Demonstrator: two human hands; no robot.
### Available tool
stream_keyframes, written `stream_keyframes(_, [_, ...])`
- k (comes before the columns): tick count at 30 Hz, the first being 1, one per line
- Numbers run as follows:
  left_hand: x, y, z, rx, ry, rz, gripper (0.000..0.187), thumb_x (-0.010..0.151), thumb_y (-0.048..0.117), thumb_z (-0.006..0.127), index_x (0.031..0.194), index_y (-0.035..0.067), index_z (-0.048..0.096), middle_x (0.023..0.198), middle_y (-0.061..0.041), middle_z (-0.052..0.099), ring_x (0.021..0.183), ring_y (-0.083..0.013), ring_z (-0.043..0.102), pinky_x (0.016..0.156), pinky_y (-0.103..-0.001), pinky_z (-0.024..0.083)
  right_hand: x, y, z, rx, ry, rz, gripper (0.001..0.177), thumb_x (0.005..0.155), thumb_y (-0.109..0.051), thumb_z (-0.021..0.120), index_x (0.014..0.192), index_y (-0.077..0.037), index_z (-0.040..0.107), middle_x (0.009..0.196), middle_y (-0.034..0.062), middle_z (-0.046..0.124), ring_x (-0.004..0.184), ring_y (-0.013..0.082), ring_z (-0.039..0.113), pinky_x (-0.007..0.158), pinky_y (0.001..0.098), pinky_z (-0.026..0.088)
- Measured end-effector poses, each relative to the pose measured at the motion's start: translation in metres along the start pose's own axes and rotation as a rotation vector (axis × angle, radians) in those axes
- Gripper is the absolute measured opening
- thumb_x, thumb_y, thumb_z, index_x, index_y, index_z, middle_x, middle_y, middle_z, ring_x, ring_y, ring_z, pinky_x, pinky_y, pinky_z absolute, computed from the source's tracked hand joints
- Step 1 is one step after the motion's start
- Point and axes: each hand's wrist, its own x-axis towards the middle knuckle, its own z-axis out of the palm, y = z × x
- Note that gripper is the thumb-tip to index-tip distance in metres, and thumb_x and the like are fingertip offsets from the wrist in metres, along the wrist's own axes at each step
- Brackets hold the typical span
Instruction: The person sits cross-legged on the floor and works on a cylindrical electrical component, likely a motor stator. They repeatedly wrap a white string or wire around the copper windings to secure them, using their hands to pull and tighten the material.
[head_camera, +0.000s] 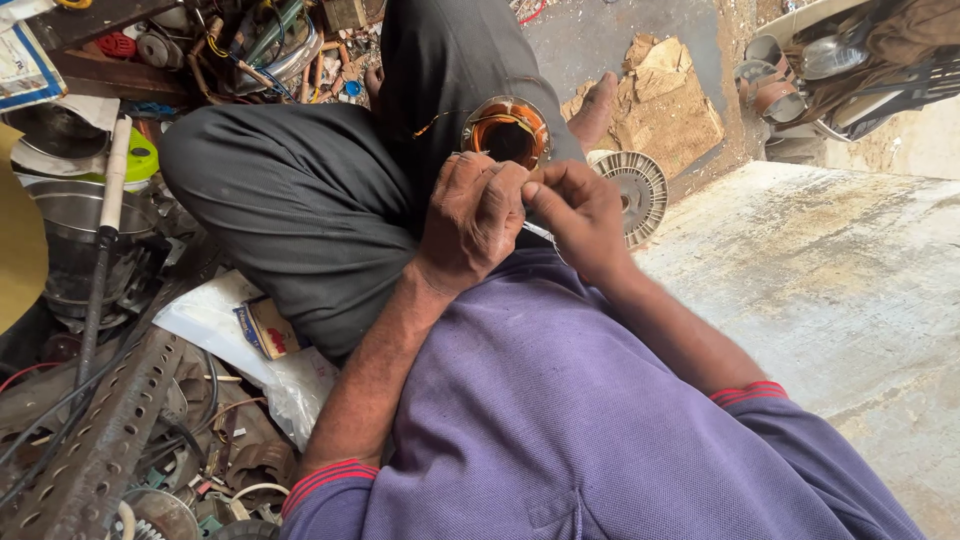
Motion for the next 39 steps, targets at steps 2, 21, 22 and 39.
stream_keyframes(2, [0.003, -0.003, -0.002, 0.042, -0.061, -0.032, 0.029, 0.098, 0.0, 0.065, 0.124, 0.002, 0.051, 0.093, -0.008, 0.062, 0.092, -0.0252, 0.059, 0.085, -0.043, 0.053, -0.002, 0.002, 0.001, -0.383, 0.05, -0.252, 0.008, 0.098, -0.008, 0.073, 0.105, -0.005, 0.071, 0.083, 0.0044, 0.07, 0.074, 0.0136, 0.064, 0.066, 0.0289, 0.052])
stream_keyframes(21, [0.003, 0.029, -0.126, -0.674, -0.381, -0.343, 0.022, 0.074, 0.0, 0.063, 0.094, 0.006, 0.071, 0.13, -0.012, 0.067, 0.138, -0.0415, 0.052, 0.114, -0.05, 0.044, -0.011, -0.073, -0.157, 0.435, -0.797, -0.197, 0.021, 0.093, -0.017, 0.072, 0.08, -0.001, 0.067, 0.07, 0.0061, 0.063, 0.061, 0.0169, 0.054, 0.06, 0.0361, 0.039])
stream_keyframes(22, [0.002, 0.031, -0.131, -0.776, -0.413, -0.386, 0.024, 0.076, 0.0, 0.06, 0.097, 0.007, 0.072, 0.123, -0.008, 0.072, 0.135, -0.0411, 0.056, 0.111, -0.047, 0.047, -0.009, -0.076, -0.155, 0.473, -0.792, -0.25, 0.02, 0.091, -0.016, 0.072, 0.08, 0.0, 0.068, 0.069, 0.0072, 0.065, 0.058, 0.017, 0.054, 0.057, 0.0362, 0.037])
stream_keyframes(39, [-0.013, 0.034, -0.134, 0.414, -0.214, -0.266, 0.074, 0.066, 0.047, 0.08, 0.123, 0.004, 0.062, 0.131, -0.018, 0.06, 0.125, -0.0407, 0.053, 0.106, -0.056, 0.041, 0.002, -0.114, -0.093, -0.233, -0.769, -0.298, 0.018, 0.093, -0.021, 0.072, 0.09, -0.004, 0.073, 0.083, 0.0074, 0.076, 0.075, 0.019, 0.076, 0.065, 0.0334, 0.056])
